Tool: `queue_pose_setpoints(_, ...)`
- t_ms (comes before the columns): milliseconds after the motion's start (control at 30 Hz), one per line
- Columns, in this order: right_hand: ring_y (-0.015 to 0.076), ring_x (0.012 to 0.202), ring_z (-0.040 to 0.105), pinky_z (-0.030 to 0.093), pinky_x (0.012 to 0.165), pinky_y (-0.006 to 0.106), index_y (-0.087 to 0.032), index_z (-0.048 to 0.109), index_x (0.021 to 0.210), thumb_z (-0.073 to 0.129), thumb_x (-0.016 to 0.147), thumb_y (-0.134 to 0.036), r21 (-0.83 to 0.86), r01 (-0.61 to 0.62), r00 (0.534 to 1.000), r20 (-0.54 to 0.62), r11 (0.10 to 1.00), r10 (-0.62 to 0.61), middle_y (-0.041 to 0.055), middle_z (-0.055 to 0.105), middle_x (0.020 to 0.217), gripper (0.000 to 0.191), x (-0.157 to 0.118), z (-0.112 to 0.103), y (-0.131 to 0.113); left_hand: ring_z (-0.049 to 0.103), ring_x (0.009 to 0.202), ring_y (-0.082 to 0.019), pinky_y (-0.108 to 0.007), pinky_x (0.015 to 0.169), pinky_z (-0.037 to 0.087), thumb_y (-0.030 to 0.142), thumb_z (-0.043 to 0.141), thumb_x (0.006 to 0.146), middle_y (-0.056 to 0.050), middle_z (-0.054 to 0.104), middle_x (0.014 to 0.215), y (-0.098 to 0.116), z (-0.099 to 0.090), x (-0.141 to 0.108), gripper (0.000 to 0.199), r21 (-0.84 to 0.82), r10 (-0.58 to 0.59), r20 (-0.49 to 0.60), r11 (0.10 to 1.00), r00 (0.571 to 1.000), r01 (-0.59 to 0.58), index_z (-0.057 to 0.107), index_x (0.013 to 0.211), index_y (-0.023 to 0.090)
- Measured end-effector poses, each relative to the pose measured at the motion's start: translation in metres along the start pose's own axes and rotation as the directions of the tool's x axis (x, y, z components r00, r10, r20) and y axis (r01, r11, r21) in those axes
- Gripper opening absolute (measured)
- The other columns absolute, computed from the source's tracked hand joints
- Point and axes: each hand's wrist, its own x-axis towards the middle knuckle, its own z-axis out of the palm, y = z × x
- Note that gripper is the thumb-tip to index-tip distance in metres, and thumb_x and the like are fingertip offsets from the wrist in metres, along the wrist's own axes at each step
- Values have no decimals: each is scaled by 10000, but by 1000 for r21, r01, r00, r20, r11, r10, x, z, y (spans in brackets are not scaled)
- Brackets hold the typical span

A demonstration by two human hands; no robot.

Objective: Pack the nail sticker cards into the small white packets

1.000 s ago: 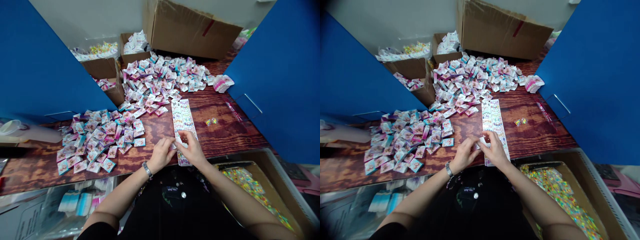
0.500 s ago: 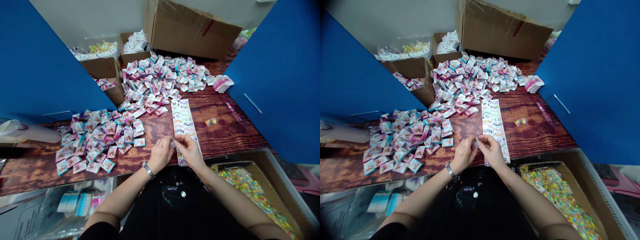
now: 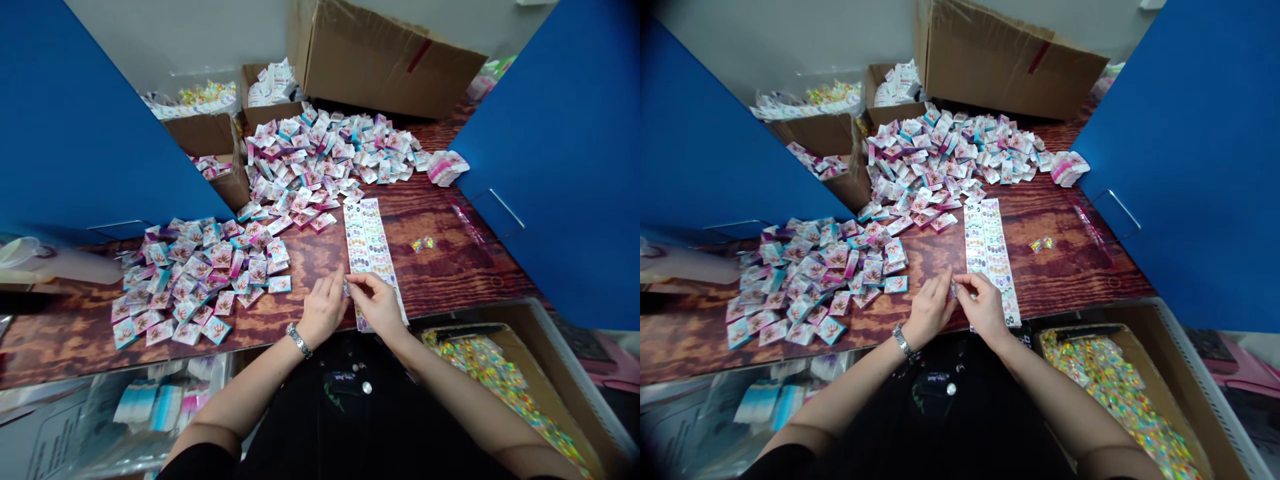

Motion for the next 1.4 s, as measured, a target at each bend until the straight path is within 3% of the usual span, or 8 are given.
queue_pose_setpoints(200, 208, 1077, 609, 502, 950, 397, -236, 558, 1270, 476, 939, -168, -215, 299, 947, -50, 930, -316, 80, 658, 1156, 348, -18, 8, -2, 547, 929, -245, -358, 802, 522, 214, 408, 938, -161, 598, 1133, 3, -1, 4, 662, 164, -13, -6, 986, 1000, 14, 100, 1507, 73)
queue_pose_setpoints(433, 229, 1163, 568, 494, 995, 437, -242, 441, 1388, 483, 928, -158, -192, 308, 949, -6, 932, -315, 99, 599, 1252, 469, -19, 9, 7, 530, 941, -242, -350, 793, 514, 213, 387, 939, -155, 584, 1155, 2, -6, 5, 650, 104, -7, -14, 995, 1000, 8, 104, 1512, 96)
queue_pose_setpoints(633, 234, 1222, 522, 486, 1011, 445, -231, 297, 1490, 430, 920, -84, -232, 525, 851, 164, 819, -499, 117, 575, 1312, 603, -22, 13, 14, 536, 927, -249, -352, 777, 510, 184, 442, 908, -151, 608, 1107, -7, -7, -6, 625, 113, 24, 66, 993, 998, -31, 219, 1483, 82)
queue_pose_setpoints(767, 237, 1223, 532, 495, 1000, 441, -217, 258, 1507, 458, 946, -195, -213, 601, 783, 346, 770, -516, 119, 575, 1327, 596, 2, -9, 29, 565, 925, -263, -341, 745, 508, 273, 477, 920, -148, 627, 1062, -38, -40, -11, 588, 235, -1, 116, 972, 993, -27, 320, 1460, 101)
queue_pose_setpoints(1000, 321, 1388, 332, 338, 1102, 529, -163, 303, 1488, 507, 926, -402, -589, 537, 828, 503, 604, -246, 141, 388, 1500, 644, 88, -61, 83, 229, 1378, -456, -606, 1102, 223, 454, 589, 860, -248, 251, 1515, -90, -121, 6, 793, 473, -174, -225, 841, 959, 264, 276, 1483, 76)
queue_pose_setpoints(1267, 343, 1377, 336, 281, 1083, 596, -257, 515, 1349, 535, 908, -463, -611, 627, 748, 645, 483, -156, 73, 488, 1440, 487, 105, -54, 96, 483, 1267, -295, -479, 1076, 384, 393, 597, 870, -151, 534, 1347, -46, -62, 3, 472, -152, -221, -44, 965, 974, 212, 545, 1285, 174)
queue_pose_setpoints(1333, 318, 1312, 424, 308, 1070, 566, -264, 613, 1231, 543, 917, -412, -609, 628, 756, 624, 484, -197, 59, 594, 1328, 355, 101, -53, 92, 568, 1166, -268, -432, 1017, 446, 420, 602, 864, -127, 612, 1253, -25, -46, 1, 451, -418, -296, 162, 844, 942, 337, 578, 1245, 181)
queue_pose_setpoints(1400, 273, 1195, 529, 371, 1034, 497, -257, 684, 1097, 540, 927, -335, -604, 613, 777, 577, 508, -252, 57, 687, 1158, 236, 96, -54, 85, 625, 1063, -248, -385, 942, 491, 481, 603, 854, -119, 659, 1166, -6, -31, 0, 461, -632, -321, 415, 571, 851, 524, 612, 1195, 171)
